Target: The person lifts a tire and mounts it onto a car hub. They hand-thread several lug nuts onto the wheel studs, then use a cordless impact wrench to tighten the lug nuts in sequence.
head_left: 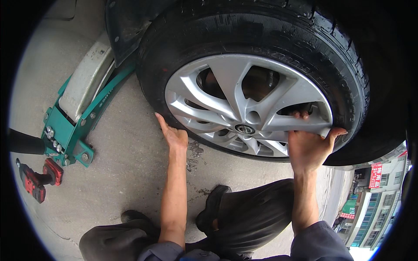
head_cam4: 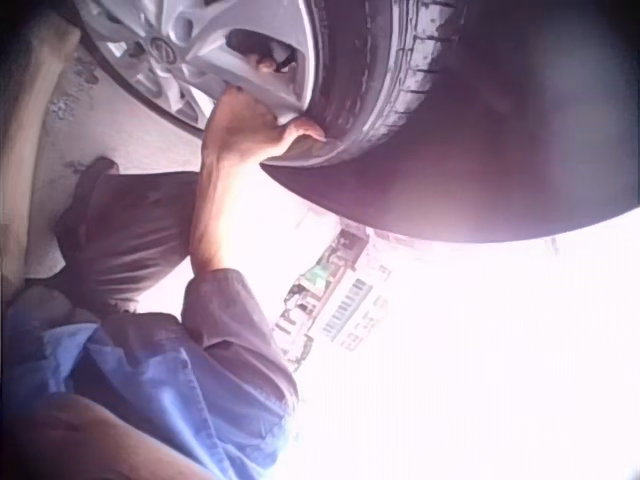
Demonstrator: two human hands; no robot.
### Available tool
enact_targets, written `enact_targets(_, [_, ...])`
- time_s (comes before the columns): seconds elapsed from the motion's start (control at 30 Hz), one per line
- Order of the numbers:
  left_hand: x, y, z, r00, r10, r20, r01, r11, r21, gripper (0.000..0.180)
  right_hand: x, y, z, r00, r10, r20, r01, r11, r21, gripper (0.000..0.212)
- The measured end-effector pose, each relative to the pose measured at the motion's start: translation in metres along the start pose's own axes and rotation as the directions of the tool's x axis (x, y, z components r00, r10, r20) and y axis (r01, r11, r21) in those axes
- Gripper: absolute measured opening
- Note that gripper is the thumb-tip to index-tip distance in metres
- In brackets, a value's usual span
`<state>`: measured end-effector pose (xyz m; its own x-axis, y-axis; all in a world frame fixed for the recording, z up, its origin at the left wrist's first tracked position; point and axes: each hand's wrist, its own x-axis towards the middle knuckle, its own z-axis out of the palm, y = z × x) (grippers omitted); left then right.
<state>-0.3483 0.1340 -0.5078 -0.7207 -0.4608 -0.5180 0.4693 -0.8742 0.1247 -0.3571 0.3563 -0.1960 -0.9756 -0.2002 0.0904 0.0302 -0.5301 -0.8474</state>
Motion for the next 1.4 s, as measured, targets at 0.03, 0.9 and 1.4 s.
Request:
enact_targets(0.03, [-0.001, 0.003, 0.003, 0.999, -0.002, 0.05, -0.001, 0.999, 0.046, 0.106, 0.002, 0.003, 0.002, 0.999, 0.005, -0.034, -0.005, 1.0, -0.012, 0.093])
enact_targets(0.9, [-0.028, -0.065, -0.05, 0.854, -0.52, 0.005, 0.509, 0.837, 0.199, 0.127, -0.031, 0.141, 0.175, 0.712, 0.614, 0.341, -0.097, 0.567, -0.818, 0.05])
enact_targets(1.4, [-0.066, -0.044, -0.052, 0.89, -0.427, -0.163, 0.447, 0.886, 0.122, 0.069, -0.051, 0.363, 0.344, 0.492, 0.66, 0.568, 0.2, 0.549, -0.812, 0.036])
